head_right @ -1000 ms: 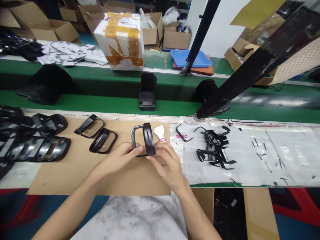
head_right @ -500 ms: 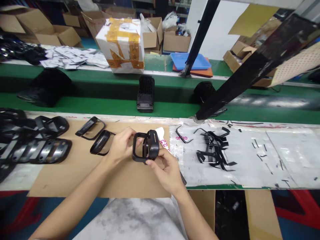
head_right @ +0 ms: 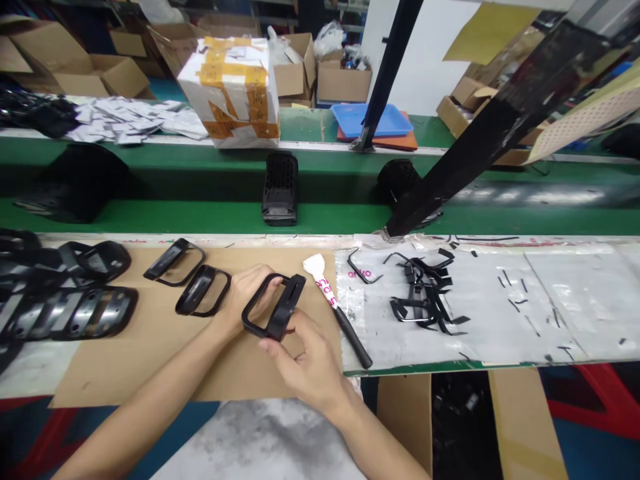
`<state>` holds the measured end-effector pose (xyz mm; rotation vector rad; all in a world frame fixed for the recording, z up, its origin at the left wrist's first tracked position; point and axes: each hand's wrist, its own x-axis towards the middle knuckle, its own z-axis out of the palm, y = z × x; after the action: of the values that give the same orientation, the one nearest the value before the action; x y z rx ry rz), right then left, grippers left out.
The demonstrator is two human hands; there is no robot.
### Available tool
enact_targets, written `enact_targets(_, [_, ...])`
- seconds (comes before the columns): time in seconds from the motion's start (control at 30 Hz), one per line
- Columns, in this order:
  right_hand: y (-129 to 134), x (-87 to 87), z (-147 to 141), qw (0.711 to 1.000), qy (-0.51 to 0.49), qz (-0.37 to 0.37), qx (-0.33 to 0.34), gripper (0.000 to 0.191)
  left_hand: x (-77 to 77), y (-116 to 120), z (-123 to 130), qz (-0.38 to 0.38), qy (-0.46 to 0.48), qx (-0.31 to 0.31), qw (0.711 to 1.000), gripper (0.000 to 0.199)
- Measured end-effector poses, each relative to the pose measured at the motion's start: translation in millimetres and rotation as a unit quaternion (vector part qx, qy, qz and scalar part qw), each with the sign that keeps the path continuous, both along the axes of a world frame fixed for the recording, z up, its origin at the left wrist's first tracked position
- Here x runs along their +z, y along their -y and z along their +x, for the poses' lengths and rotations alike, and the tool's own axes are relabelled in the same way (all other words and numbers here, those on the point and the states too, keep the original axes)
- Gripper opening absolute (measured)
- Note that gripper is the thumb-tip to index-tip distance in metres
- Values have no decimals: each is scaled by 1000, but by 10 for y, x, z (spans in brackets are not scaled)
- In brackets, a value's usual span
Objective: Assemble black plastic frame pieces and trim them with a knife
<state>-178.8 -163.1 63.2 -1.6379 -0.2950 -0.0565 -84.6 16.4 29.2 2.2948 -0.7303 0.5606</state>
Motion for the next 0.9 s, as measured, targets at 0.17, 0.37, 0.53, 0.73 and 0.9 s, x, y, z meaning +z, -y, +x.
enact_targets(0.17, [-150,29,-112,1000,23,-10,-18,14,-47,-57,-46,-30,25,-5,999,24])
enact_targets(0.37, [-164,28,-46,999,-34,3,-6,12,-117,-111,-16,-8,-85,7,996,32])
enact_targets(0.53, [232,-25,253,992,-34,-106,-55,24,-140,-77,139,115,-208,125,963,42])
enact_targets(0.73, [725,-373,215,891,-92,-434,-102,52,-212,-35,217,219,-172,155,948,27])
enact_targets(0.9, [866,-501,165,904,-96,-401,-114,34,-287,-56,245,234,-150,164,946,31])
